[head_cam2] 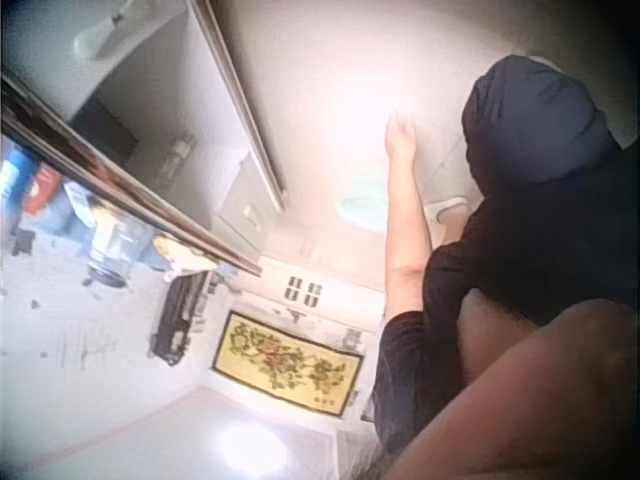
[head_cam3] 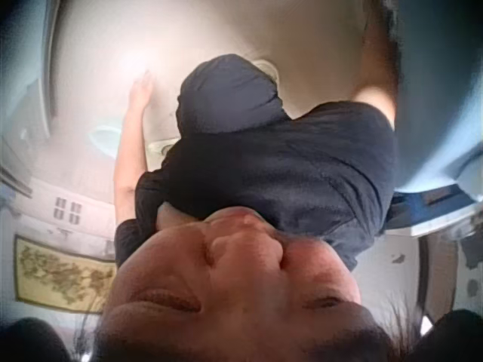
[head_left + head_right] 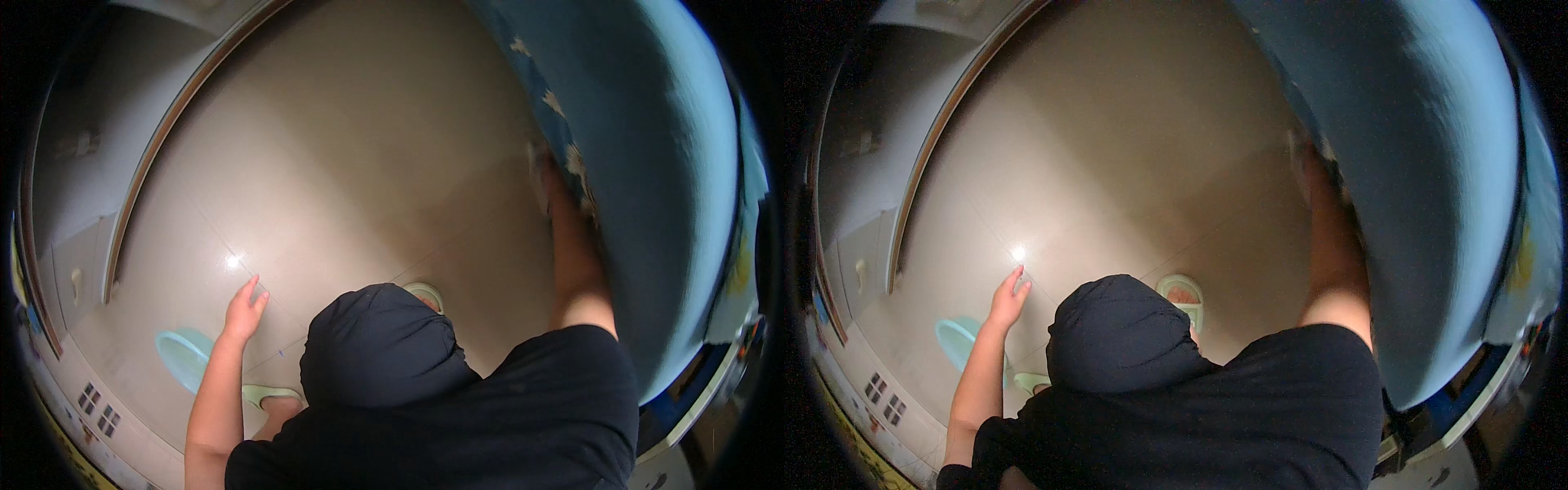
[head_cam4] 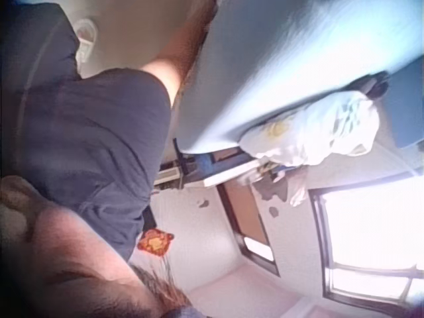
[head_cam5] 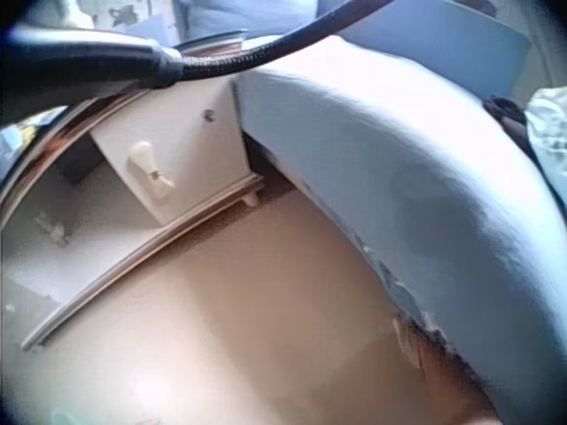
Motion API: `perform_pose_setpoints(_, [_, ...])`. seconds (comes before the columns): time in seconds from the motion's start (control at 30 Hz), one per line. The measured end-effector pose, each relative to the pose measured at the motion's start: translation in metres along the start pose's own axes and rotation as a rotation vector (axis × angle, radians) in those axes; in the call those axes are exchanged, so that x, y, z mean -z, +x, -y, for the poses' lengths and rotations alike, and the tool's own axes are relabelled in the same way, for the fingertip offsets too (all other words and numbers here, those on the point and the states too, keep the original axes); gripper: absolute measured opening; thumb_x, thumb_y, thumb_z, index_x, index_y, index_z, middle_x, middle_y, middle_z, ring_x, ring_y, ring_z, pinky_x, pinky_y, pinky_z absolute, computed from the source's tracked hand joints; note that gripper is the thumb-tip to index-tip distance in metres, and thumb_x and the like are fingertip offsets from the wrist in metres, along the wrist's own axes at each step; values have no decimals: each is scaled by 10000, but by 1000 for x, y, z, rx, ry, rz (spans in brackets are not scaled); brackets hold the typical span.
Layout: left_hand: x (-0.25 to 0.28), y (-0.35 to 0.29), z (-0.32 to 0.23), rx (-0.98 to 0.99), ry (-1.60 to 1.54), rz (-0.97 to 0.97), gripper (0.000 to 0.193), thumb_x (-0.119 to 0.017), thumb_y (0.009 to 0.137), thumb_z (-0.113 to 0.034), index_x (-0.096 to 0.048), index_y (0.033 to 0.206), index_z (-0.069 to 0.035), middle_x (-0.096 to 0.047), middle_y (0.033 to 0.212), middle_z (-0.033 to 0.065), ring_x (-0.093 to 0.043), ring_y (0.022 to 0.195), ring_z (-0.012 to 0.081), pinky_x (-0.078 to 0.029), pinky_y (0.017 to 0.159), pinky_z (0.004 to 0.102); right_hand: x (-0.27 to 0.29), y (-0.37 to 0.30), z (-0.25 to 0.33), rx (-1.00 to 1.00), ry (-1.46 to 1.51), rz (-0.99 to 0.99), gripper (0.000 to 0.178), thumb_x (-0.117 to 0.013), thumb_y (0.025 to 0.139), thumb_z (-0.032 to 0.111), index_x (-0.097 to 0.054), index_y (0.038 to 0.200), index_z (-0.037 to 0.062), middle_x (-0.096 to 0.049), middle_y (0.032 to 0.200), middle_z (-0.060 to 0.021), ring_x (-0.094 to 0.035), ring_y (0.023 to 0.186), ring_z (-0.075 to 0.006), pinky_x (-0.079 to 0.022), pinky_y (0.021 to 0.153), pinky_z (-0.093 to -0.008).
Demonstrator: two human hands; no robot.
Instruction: The person cleans the tiled floor in a living room using a white cloth and a light blue basin of water. They repeatedly dip the cloth into the basin, wring it out, and wipe the floor in circular and sweeping motions, moving the basin as needed to reach different areas.
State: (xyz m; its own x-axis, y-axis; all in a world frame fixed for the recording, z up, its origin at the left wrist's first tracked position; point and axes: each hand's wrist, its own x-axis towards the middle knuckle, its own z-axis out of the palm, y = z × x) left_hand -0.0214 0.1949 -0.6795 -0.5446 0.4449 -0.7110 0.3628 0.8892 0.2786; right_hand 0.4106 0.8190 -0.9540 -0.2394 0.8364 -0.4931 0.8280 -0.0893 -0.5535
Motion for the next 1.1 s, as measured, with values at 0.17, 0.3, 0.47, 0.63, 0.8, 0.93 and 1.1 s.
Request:
perform_pose_setpoints(0.17, [5, 43, -57, -147, -171, -6, 488, -574, 843, -258, -447, 1268, -55, -511, 1225, 177, -503, 1119, 271, -408, 905, 318, 26, -262, -56, -451, -390, -341, 657, -423, 833, 527, -324, 1364, 154, -288, 1406, -131, -331, 1250, -295, -282, 1017, -425])
perform_pose_setpoints(0.3, [-30, 36, -62, -165, -170, 98, 485, -581, 840, -255, -455, 1259, -47, -515, 1221, 168, -535, 1057, 246, -436, 850, 313, -33, -393, -109, -1138, -282, -424, 727, -420, 798, 593, -324, 1365, 147, -274, 1415, -116, -332, 1247, -309, -275, 1013, -451])
perform_pose_setpoints(0.47, [-66, 0, -27, -178, -9, 168, 467, -586, 832, -260, -478, 1235, -52, -531, 1186, 163, -561, 961, 277, -450, 817, 323, -46, -339, 30, -829, -562, -257, 724, -570, 745, 505, -354, 1342, 157, -262, 1402, -175, -343, 1210, -372, -301, 975, -499])
perform_pose_setpoints(0.63, [-51, -1, -25, -87, -30, 133, 462, -583, 832, -261, -482, 1228, -47, -532, 1179, 174, -560, 976, 279, -447, 828, 325, -83, -244, 194, 365, -609, -216, 653, -653, 632, 377, -495, 1234, 178, -356, 1346, -184, -306, 1239, -378, -253, 999, -523])
perform_pose_setpoints(0.8, [-34, 10, -40, -32, -115, 47, 433, -576, 835, -236, -495, 1215, -44, -531, 1179, 182, -542, 1032, 288, -434, 862, 334, -189, -285, 280, 984, -498, 280, 539, -668, 605, 202, -546, 1130, 192, -401, 1313, -65, -336, 1206, -348, -350, 925, -525])
perform_pose_setpoints(0.93, [-32, 13, -45, -127, -145, -222, 391, -549, 848, -190, -502, 1195, -14, -510, 1212, 183, -497, 1109, 304, -395, 928, 343, -257, -387, 252, 1686, -533, 560, 398, -545, 740, 259, -530, 1135, 218, -388, 1329, -45, -310, 1254, -340, -369, 875, -554])
perform_pose_setpoints(1.1, [-40, 2, -20, -101, -122, -379, 354, -534, 852, -164, -514, 1164, 4, -489, 1241, 176, -461, 1155, 308, -361, 970, 350, -266, -371, 264, 1809, -363, 712, 400, -441, 815, 339, -444, 1199, 228, -376, 1349, -36, -357, 1231, -330, -393, 857, -537])
